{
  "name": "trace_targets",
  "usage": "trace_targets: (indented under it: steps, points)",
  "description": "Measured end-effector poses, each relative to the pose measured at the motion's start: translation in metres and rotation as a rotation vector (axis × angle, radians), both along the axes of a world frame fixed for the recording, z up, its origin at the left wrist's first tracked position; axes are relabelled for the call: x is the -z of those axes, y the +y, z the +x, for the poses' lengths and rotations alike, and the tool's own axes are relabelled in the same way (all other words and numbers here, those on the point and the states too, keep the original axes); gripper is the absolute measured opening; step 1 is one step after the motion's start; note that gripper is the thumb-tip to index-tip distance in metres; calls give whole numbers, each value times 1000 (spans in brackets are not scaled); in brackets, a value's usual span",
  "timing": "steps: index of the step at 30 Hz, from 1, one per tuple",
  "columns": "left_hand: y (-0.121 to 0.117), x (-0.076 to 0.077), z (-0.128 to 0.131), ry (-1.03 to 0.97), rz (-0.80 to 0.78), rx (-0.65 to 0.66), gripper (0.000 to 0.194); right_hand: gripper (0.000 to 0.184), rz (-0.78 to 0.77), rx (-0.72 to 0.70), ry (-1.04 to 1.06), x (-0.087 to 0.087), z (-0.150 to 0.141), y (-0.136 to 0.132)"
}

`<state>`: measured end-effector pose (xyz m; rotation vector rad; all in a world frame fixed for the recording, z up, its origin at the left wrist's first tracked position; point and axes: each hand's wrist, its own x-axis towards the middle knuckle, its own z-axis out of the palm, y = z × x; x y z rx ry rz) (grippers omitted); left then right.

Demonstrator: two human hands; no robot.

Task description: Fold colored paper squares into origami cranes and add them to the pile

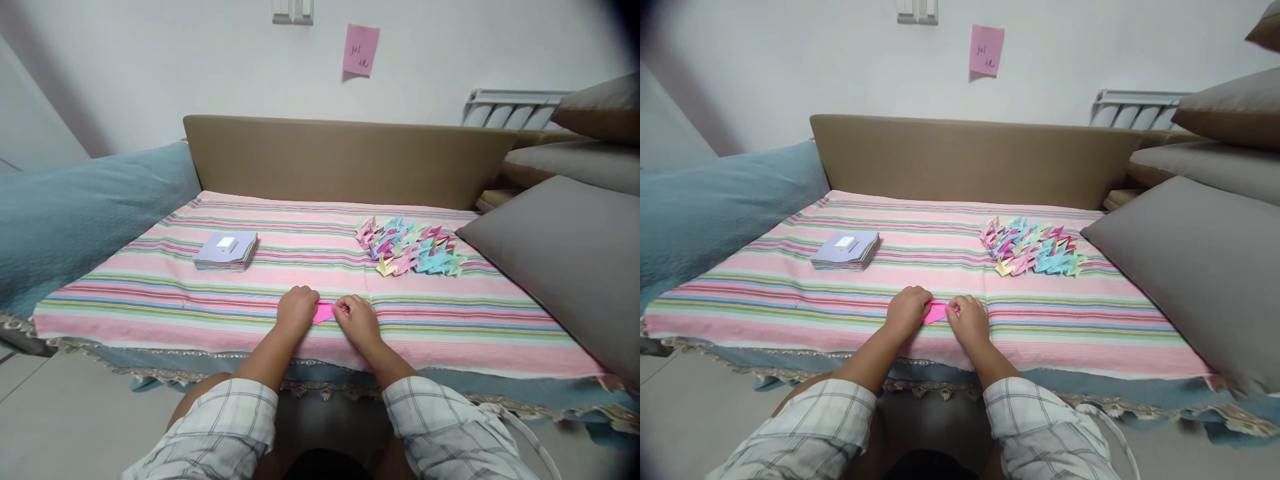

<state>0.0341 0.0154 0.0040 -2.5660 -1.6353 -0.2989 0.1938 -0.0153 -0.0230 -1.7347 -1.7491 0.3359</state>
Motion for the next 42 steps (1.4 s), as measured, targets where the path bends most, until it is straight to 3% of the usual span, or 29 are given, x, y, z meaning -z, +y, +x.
trace_targets:
  steps: [15, 24, 29, 33, 42]
  points:
    - [1, 7, 2, -104, -3, -92, 14, 7, -6, -11, -6, -1, 0, 1]
    - [4, 3, -24, -220, -69, 205, 22, 7, -10, -10, -7, -3, 0, 0]
    - [-18, 4, -15, -98, 203, 246, 38, 7, 11, -7, -10, -1, -1, 0]
    - [-27, 12, -7, -3, 198, 314, 36, 7, 25, -23, 27, 2, 2, 2]
    - [-20, 25, -14, -54, 213, 368, 27, 16, -5, -168, 125, 3, 17, 7]
